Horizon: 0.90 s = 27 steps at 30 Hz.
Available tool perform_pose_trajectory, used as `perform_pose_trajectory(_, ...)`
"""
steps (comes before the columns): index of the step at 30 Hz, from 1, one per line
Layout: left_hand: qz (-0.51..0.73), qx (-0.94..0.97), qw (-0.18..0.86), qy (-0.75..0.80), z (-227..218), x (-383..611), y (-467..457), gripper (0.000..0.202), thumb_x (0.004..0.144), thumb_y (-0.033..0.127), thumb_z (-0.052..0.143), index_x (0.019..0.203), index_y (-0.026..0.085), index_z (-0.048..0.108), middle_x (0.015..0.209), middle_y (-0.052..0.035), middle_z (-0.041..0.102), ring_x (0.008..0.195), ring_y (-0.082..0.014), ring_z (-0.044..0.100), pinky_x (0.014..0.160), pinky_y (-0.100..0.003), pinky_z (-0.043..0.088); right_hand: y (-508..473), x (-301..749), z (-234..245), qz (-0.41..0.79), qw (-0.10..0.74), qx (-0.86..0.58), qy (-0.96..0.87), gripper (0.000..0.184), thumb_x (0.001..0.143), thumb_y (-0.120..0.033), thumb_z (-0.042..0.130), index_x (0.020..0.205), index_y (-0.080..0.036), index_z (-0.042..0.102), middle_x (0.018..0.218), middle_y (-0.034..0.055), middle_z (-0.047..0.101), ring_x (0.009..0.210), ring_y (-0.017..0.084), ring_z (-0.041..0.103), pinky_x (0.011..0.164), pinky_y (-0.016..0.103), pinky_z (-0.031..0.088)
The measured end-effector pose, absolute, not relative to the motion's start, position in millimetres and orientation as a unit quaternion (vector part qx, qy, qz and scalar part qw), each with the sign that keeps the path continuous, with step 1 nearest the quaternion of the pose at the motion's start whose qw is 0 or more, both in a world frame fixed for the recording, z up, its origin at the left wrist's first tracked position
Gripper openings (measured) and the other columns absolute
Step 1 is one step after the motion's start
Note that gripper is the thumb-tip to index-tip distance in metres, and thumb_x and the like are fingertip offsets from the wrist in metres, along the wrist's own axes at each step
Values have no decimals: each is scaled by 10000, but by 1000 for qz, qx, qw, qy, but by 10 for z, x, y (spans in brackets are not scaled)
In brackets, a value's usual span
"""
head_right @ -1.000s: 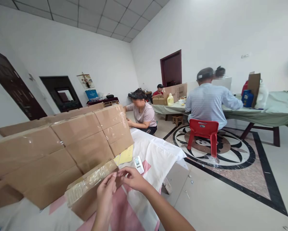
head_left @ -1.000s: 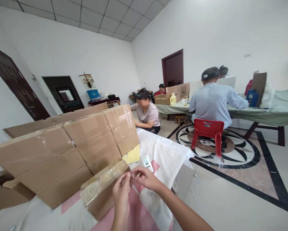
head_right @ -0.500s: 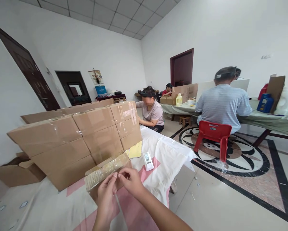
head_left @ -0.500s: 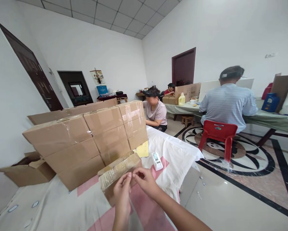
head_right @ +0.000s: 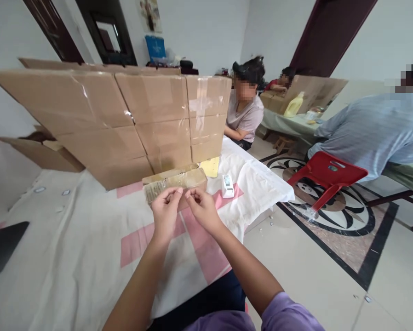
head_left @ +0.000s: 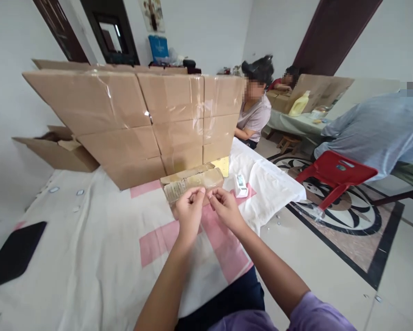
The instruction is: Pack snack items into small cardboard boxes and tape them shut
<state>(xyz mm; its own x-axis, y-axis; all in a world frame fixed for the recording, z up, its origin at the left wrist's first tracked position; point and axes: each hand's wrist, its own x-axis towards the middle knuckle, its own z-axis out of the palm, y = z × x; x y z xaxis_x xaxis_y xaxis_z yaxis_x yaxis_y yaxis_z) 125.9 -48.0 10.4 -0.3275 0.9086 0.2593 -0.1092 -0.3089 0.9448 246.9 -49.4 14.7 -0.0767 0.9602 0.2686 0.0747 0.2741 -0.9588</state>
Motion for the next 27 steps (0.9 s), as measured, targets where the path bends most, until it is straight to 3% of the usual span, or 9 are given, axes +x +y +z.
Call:
perform_pose_trajectory(4,727,453,180,483,379,767,-409,373,907,307,629,1260,238,529,598,95,390,552,-110,409,605,-244,402,-512,2473,292,422,487,-463,-608,275,893,-458,602,837,-190,585,671,-32,469,586,114,404,549,255,319)
perform_pose_trajectory(6,618,577,89,526,507,492,-275,360,899,283,635,1249,258,558,679,46,517,666,-150,506,692,-303,443,-478,2498,380,429,467,-481,-605,283,881,-468,616,831,-191,588,660,-36,453,579,111,387,537,256,296)
perform_pose_trajectory(8,439,718,15,541,581,292,-102,335,881,242,642,1213,278,623,973,-47,672,945,-240,577,822,-401,452,-401,2513,469,432,458,-500,-595,301,859,-484,634,823,-188,597,643,-41,434,567,108,365,521,257,264)
perform_pose_trajectory(10,293,804,-33,517,598,196,60,309,882,179,604,1156,296,684,1294,-71,634,1200,-322,501,924,-489,412,-283,2506,558,433,444,-516,-591,329,828,-505,655,792,-184,596,613,-51,403,549,102,332,511,260,227)
perform_pose_trajectory(14,198,860,-36,470,548,182,225,338,917,114,513,1061,307,750,1386,-34,598,1279,-323,454,953,-498,390,1,2421,744,436,384,-546,-604,367,783,-509,696,690,-184,554,562,-67,356,516,83,274,505,267,180)
perform_pose_trajectory(17,191,875,11,444,500,163,236,273,975,241,516,1091,317,751,1361,-17,621,1238,-292,487,969,-479,397,176,2322,865,457,336,-551,-613,347,779,-481,710,679,-182,567,523,-75,338,490,78,260,490,265,169)
perform_pose_trajectory(22,199,870,60,448,391,75,239,330,1012,401,466,1159,283,737,1406,-32,589,1262,-294,468,1028,-482,393,356,2177,836,367,379,-525,-668,242,834,-420,662,806,-182,631,591,-46,454,530,95,363,518,257,251)
perform_pose_trajectory(27,200,872,57,442,315,34,231,340,1015,381,456,1214,260,703,1469,-53,536,1320,-286,442,1036,-482,397,477,2133,670,261,201,-624,-709,174,812,-305,607,699,-180,651,626,7,610,596,145,523,566,271,366)
